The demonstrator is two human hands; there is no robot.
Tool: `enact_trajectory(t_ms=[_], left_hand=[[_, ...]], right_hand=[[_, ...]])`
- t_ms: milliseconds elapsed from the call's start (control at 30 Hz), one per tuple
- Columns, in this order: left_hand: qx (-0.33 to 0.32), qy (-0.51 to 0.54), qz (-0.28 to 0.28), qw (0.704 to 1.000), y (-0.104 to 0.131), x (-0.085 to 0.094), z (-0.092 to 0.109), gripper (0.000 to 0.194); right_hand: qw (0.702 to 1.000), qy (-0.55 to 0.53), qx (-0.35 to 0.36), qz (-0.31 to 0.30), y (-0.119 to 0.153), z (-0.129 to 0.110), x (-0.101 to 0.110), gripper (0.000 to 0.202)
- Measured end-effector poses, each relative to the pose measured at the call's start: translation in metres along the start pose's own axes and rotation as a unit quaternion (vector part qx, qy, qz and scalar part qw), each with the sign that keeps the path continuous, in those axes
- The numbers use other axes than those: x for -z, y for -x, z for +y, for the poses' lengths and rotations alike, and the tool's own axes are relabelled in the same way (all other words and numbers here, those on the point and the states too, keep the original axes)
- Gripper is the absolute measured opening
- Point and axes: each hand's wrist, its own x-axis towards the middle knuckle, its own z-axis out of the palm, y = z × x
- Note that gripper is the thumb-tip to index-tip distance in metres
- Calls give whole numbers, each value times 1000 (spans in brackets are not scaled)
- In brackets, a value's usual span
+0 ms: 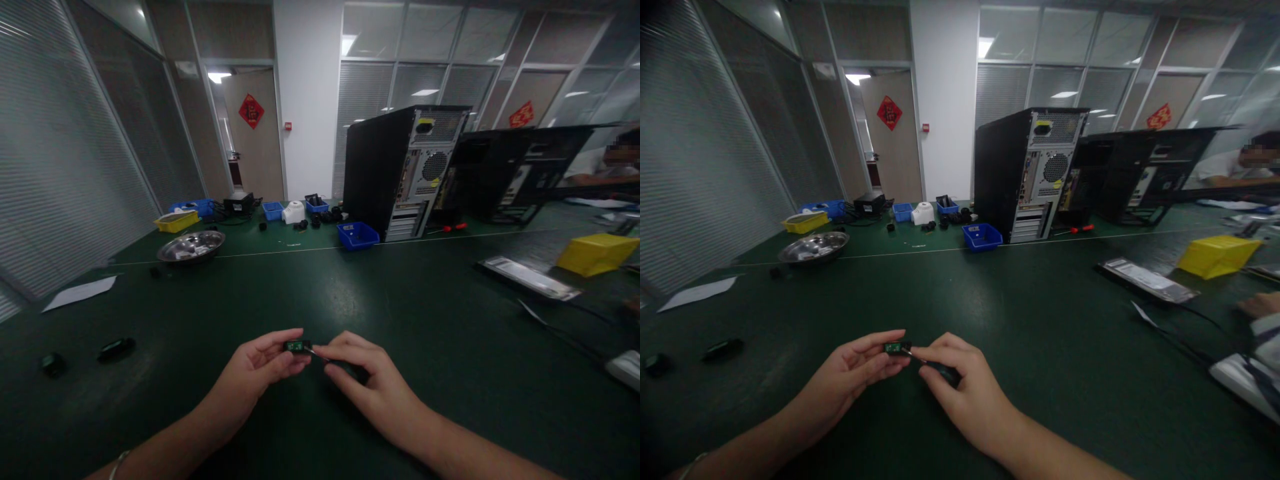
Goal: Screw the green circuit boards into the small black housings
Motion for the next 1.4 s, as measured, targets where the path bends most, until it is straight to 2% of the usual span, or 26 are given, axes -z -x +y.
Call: enact_trajectory(t_ms=[233, 533, 700, 867, 1067, 1200, 1300, 1400], left_hand=[[-23, -45, 0, 999, -1, -2, -2, 20], [-24, -151, 7, 988, 2, -5, 3, 17], [-27, -165, -1, 986, 1, -7, 6, 14], [-34, -202, 14, 979, 3, -8, 9, 15], [-84, -279, 62, 955, 4, -3, 13, 21], [-104, -285, 69, 950, 2, -1, 11, 19], [-112, -309, 70, 942, 2, -3, 10, 18], [-120, -344, 66, 929, 3, -6, 10, 16]], right_hand=[[1000, 22, 6, -16, -1, 0, 0, 30], [998, 36, 28, -42, 4, -1, 0, 31], [999, 16, 35, -8, 1, -1, 1, 26], [999, 24, 14, 28, 1, 2, 2, 22], [997, 67, 18, 35, 4, 5, 2, 10], [992, 112, 60, -9, 7, 2, -3, 11], [978, 160, 99, -86, 9, -6, -7, 17], [952, 211, 143, -169, 10, -14, -12, 27]])
